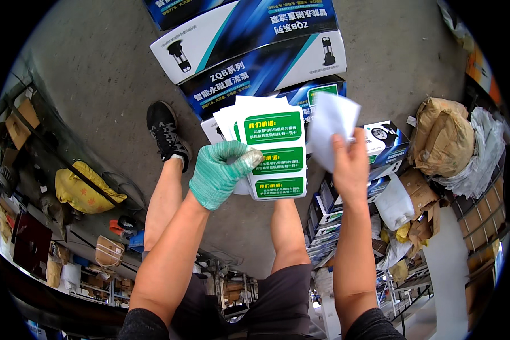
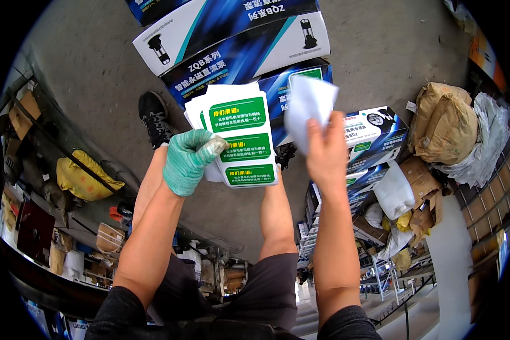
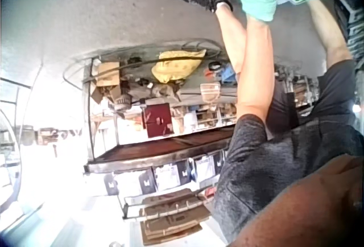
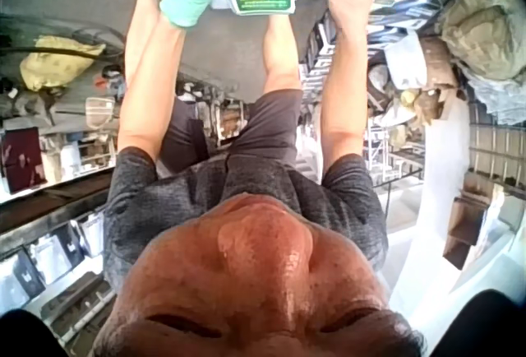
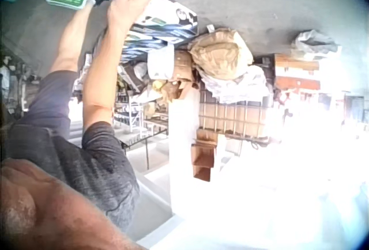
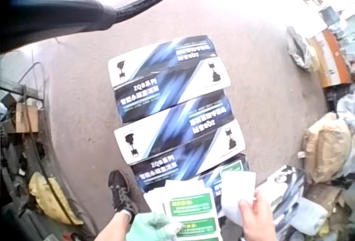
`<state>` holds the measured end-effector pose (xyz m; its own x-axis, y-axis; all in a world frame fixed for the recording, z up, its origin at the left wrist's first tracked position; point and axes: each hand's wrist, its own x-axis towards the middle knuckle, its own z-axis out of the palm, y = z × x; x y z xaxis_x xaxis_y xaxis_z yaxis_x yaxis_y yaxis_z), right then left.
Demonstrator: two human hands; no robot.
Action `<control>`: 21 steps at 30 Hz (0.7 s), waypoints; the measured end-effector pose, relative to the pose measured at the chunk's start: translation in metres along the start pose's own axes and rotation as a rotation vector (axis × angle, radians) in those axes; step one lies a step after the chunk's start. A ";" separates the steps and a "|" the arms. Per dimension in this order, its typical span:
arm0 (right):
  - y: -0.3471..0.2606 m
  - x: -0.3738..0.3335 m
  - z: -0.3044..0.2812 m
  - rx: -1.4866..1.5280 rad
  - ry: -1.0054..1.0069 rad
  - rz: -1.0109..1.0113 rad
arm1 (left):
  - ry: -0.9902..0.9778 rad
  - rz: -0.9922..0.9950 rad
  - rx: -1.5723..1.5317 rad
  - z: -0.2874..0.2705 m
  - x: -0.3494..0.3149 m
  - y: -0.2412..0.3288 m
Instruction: The person applies green and white labels to the front of product boxes arranged on the floor. They peel each label from its backing and press it onto the box surface, working sequentially along a row of boxes.
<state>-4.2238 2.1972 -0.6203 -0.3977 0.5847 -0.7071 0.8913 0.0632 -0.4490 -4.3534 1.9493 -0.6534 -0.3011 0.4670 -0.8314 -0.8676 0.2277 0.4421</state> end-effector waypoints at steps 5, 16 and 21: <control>-0.033 -0.039 0.053 1.080 -0.376 0.274 | -0.043 0.017 0.150 0.005 -0.001 0.009; -0.027 -0.041 0.080 0.980 -0.345 0.079 | -0.009 0.254 0.055 0.023 0.004 -0.009; -0.026 -0.040 0.081 0.936 -0.361 0.110 | -0.012 0.225 0.048 0.018 0.016 -0.015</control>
<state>-4.2482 2.1066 -0.6245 -0.5038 0.2599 -0.8238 0.4590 -0.7274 -0.5102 -4.3380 1.9683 -0.6673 -0.4797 0.5206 -0.7063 -0.7593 0.1570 0.6315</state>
